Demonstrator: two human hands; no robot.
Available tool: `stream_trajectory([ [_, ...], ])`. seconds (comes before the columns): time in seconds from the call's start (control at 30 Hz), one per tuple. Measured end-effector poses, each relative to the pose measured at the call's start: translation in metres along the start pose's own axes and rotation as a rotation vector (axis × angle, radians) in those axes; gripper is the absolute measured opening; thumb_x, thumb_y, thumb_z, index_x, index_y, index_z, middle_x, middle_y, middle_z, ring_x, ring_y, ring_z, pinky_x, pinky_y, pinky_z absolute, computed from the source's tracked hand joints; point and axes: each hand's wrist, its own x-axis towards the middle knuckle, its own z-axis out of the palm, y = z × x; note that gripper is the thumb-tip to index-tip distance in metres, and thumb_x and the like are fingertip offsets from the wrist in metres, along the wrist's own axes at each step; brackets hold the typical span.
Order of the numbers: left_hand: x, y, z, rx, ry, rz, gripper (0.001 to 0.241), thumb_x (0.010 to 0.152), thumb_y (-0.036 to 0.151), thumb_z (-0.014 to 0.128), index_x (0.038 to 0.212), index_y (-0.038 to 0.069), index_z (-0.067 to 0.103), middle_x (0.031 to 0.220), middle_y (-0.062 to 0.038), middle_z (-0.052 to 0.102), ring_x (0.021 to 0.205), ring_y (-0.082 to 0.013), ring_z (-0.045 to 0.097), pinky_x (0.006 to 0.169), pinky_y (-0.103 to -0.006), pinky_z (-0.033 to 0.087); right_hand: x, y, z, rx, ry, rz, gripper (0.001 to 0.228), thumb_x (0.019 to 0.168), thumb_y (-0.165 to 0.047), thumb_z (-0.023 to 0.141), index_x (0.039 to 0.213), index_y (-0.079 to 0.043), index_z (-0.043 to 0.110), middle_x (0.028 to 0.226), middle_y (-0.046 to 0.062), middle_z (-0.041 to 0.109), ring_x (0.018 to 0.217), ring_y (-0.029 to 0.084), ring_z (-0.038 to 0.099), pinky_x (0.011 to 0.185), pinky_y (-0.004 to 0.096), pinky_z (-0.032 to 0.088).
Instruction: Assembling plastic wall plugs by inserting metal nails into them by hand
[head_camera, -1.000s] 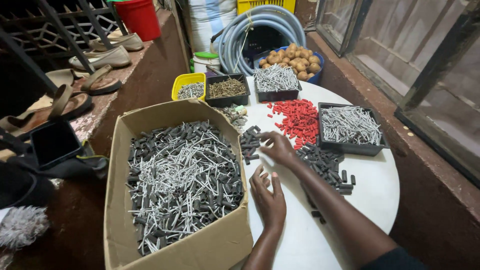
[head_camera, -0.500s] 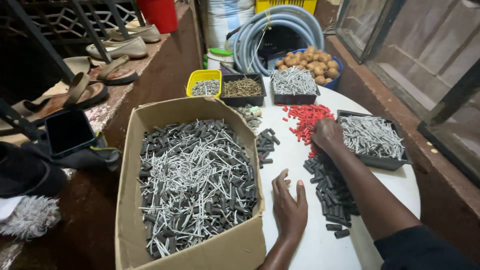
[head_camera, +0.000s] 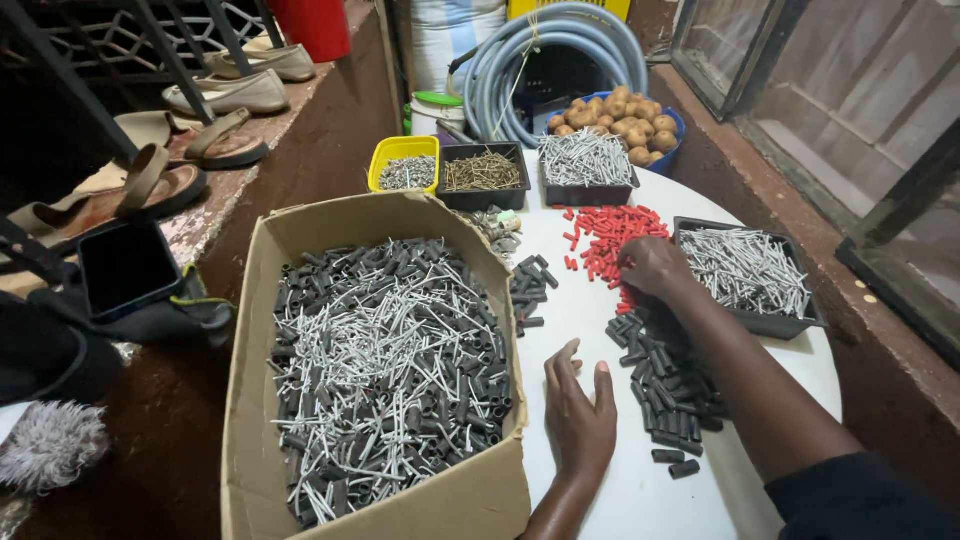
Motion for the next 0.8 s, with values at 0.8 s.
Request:
stream_trajectory([
  [0.8, 0.129, -0.102, 0.122, -1.695, -0.118, -0.58, 0.047, 0.099, 0.027, 0.054, 0.137, 0.0, 0.053, 0.128, -0.019, 0.061, 0.12, -0.0269, 0.061, 0.104, -0.0381, 0.05, -0.04, -0.031, -0.037, 0.411, -0.053, -0.063, 0.041, 0.073, -0.029, 0.082, 0.111, -0.019, 0.075, 0.102, 0.011, 0.076, 0.101, 0.033, 0.071, 0.084, 0.047, 0.058],
])
